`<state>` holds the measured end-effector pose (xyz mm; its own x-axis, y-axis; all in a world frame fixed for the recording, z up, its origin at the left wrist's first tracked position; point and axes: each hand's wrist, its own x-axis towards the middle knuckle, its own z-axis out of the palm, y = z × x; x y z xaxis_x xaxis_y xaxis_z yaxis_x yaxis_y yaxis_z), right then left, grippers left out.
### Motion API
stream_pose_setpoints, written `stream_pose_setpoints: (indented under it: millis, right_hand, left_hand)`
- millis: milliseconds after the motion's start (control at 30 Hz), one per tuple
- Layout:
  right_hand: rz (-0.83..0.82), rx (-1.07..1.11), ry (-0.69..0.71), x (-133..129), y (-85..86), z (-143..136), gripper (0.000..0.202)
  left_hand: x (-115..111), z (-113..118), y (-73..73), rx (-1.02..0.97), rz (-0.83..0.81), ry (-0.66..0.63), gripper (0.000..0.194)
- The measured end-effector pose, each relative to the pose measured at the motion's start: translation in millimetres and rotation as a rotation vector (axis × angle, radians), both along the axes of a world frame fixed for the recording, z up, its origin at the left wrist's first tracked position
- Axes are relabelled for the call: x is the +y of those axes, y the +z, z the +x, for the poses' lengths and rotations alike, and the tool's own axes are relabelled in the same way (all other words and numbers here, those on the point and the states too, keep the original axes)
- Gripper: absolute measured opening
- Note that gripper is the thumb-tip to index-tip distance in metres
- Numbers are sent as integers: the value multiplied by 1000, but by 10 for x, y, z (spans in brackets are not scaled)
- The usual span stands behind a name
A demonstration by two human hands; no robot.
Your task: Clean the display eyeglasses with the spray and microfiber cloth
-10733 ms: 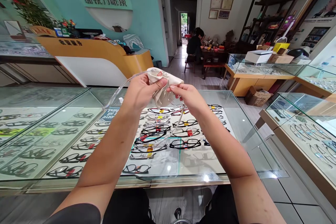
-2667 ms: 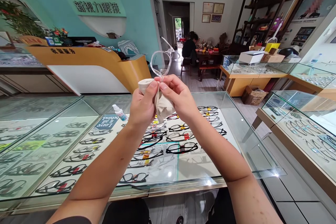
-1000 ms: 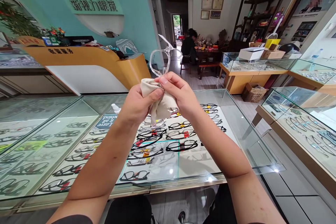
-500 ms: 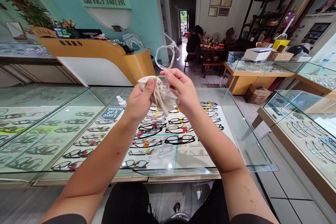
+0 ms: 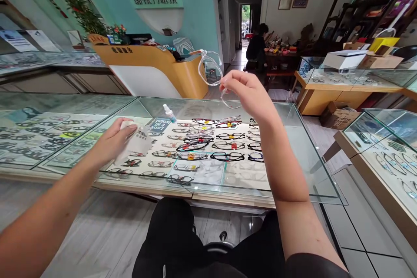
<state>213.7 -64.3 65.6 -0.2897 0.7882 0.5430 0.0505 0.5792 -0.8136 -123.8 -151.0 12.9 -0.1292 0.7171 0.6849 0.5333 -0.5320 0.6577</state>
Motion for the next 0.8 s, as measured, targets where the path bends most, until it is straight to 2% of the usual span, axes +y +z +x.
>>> stream_pose_setpoints:
  millis: [67,133,200,267,367,467,533,600,800]
  right_hand:
    - [10,-27,2,-29,22,51,23]
    - [13,-37,24,-57,41,101,22]
    - [19,-62,32,-92,61,147,22]
    - [39,-101,15,-133,80,186,24]
    - [73,-151,-3,-199,103,219,26]
    - [72,-180,0,-249,111,220,26]
    - [68,-193,16,-263,106,209,25]
    - [65,-203,32,-259,96,192,24]
    - [50,-215,-8,-204,63,149,23]
  left_hand:
    - [-80,4,-21,57,-26,28,72]
    - [-74,-95,-95,93,-58,38,75]
    - [9,-320,-215,140,-109,63,77]
    - [141,-638,-374,198,-197,113,80]
    - [344,-1110,-632,274,-359,233,86]
    - [467,-1314,-788,305,-401,377,76]
    - [499,-1226,-782,328,-378,440,63]
    - [506,-978,-694,365,-318,442,53]
    - [539,93,-305,434,22,182,39]
